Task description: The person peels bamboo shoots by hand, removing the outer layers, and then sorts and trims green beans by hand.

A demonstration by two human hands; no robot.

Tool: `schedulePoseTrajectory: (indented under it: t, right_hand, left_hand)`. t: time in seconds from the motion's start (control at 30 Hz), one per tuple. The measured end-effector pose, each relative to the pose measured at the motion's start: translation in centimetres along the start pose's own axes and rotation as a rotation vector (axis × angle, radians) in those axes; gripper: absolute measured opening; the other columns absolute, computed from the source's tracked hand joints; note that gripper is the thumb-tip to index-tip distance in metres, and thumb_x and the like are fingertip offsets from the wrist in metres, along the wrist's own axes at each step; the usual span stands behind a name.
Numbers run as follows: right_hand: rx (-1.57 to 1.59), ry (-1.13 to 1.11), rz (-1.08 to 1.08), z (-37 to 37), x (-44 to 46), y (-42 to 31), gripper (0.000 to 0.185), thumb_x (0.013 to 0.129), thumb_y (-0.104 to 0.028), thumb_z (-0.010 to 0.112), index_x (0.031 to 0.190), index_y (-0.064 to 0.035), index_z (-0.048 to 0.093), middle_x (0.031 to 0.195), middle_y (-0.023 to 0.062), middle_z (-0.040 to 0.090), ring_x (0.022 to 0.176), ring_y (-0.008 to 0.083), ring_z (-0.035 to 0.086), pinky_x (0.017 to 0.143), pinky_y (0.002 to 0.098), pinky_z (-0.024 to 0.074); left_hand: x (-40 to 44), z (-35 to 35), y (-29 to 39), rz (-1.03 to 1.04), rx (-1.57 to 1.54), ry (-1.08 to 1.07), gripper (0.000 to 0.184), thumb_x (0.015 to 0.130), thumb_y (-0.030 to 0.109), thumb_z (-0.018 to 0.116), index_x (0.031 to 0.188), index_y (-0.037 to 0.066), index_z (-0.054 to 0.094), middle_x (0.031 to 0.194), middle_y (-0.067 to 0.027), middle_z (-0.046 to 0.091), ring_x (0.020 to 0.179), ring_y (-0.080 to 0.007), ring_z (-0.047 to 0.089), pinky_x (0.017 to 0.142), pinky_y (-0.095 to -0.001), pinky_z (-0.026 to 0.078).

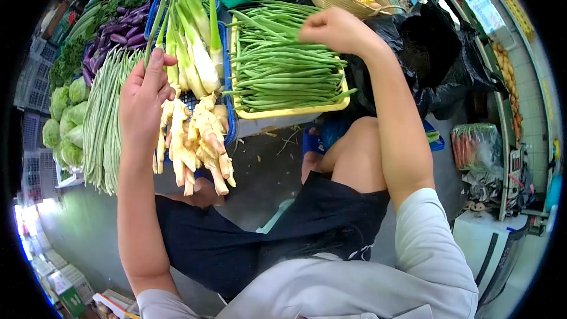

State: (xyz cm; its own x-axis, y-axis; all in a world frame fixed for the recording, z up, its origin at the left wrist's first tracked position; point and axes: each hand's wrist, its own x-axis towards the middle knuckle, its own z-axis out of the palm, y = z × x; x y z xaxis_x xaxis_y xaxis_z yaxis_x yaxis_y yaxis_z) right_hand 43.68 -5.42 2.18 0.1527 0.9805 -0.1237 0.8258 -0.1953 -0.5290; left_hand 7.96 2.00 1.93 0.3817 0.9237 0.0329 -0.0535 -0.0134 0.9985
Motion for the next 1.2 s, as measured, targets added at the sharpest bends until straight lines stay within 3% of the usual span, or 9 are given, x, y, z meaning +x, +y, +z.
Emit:
schedulePoseTrajectory:
  t: [0.1,0.23,0.5,0.67,0.77,0.9,0.93,1.13,1.2]
  right_hand:
    - [-0.130,-0.210,-0.020,0.4,-1.0,-0.5,0.028,0.093,-0.027,0.071,0.106,-0.0026,0.077,0.089,0.0058,0.075,0.080,0.0130,0.064,0.076,0.0298,0.0522]
    - [-0.095,-0.179,0.031,0.8,-0.6,-1.5,0.033,0.094,-0.028,0.071,0.117,-0.0047,0.074,0.096,0.0069,0.076,0.084,0.0146,0.068,0.080,0.0321,0.0540]
    - [-0.380,-0.081,0.140,3.5,1.7,-0.4,0.062,0.085,-0.048,0.081,0.124,-0.0011,0.071,0.125,0.0219,0.071,0.116,0.0370,0.068,0.099,0.0418,0.0537]
    - [-0.095,0.022,0.014,2.8,0.4,-0.2,0.041,0.087,-0.013,0.076,0.125,0.0000,0.068,0.093,0.0123,0.078,0.079,0.0218,0.073,0.074,0.0344,0.0568]
    - [-0.185,0.149,0.004,0.6,-0.8,-1.1,0.040,0.087,-0.014,0.075,0.125,-0.0005,0.069,0.092,0.0107,0.079,0.080,0.0162,0.072,0.076,0.0302,0.0570]
    - [0.021,0.262,-0.122,1.0,-0.4,-0.8,0.036,0.092,-0.021,0.071,0.126,-0.0076,0.071,0.112,0.0122,0.077,0.102,0.0257,0.074,0.092,0.0371,0.0570]
    - [-0.005,0.288,-0.171,1.7,0.0,-0.7,0.035,0.096,-0.021,0.071,0.126,-0.0024,0.070,0.114,0.0105,0.077,0.097,0.0183,0.072,0.090,0.0332,0.0564]
    - [-0.308,-0.059,0.024,5.2,3.0,1.2,0.107,0.084,-0.071,0.072,0.150,0.0082,0.045,0.151,0.0314,0.049,0.140,0.0392,0.051,0.116,0.0424,0.0417]
    - [-0.375,-0.040,-0.041,5.3,3.9,1.4,0.088,0.089,-0.059,0.074,0.143,0.0063,0.052,0.140,0.0289,0.058,0.131,0.0413,0.057,0.112,0.0435,0.0458]
  left_hand:
    - [0.4,-0.1,0.5,0.033,-0.056,-0.022,0.033,0.110,0.032,0.057,0.101,0.003,0.069,0.065,0.0112,0.036,0.058,-0.0004,0.032,0.055,-0.0215,0.029]
    - [0.5,0.3,0.8,0.049,0.002,-0.033,0.033,0.110,0.033,0.057,0.100,0.003,0.068,0.065,0.0105,0.035,0.059,-0.0016,0.031,0.057,-0.0224,0.030]
    - [0.0,0.3,0.3,0.013,0.059,-0.070,0.032,0.111,0.031,0.056,0.100,0.003,0.068,0.064,0.0113,0.032,0.057,-0.0010,0.029,0.055,-0.0221,0.028]
    - [0.1,0.3,0.0,0.018,0.104,-0.075,0.032,0.111,0.031,0.056,0.100,0.003,0.068,0.064,0.0115,0.033,0.057,-0.0006,0.028,0.054,-0.0224,0.027]
    - [0.0,0.4,0.3,0.031,0.096,-0.051,0.032,0.111,0.031,0.056,0.101,0.003,0.068,0.064,0.0115,0.033,0.057,-0.0006,0.028,0.054,-0.0224,0.027]
    - [-0.2,0.4,0.3,0.045,0.045,-0.060,0.032,0.110,0.033,0.057,0.101,0.004,0.068,0.064,0.0115,0.033,0.057,-0.0008,0.028,0.054,-0.0221,0.027]
    - [-0.3,0.4,0.4,0.030,0.020,-0.053,0.033,0.110,0.033,0.057,0.101,0.004,0.068,0.064,0.0114,0.033,0.057,-0.0010,0.028,0.054,-0.0221,0.027]
    - [-0.2,-0.1,0.0,0.043,0.026,-0.061,0.033,0.110,0.032,0.057,0.100,0.003,0.069,0.062,0.0113,0.036,0.057,-0.0010,0.032,0.053,-0.0225,0.029]
    - [-0.4,-0.4,0.2,0.047,0.046,-0.043,0.033,0.110,0.032,0.057,0.100,0.003,0.069,0.062,0.0113,0.036,0.057,-0.0009,0.032,0.053,-0.0225,0.029]
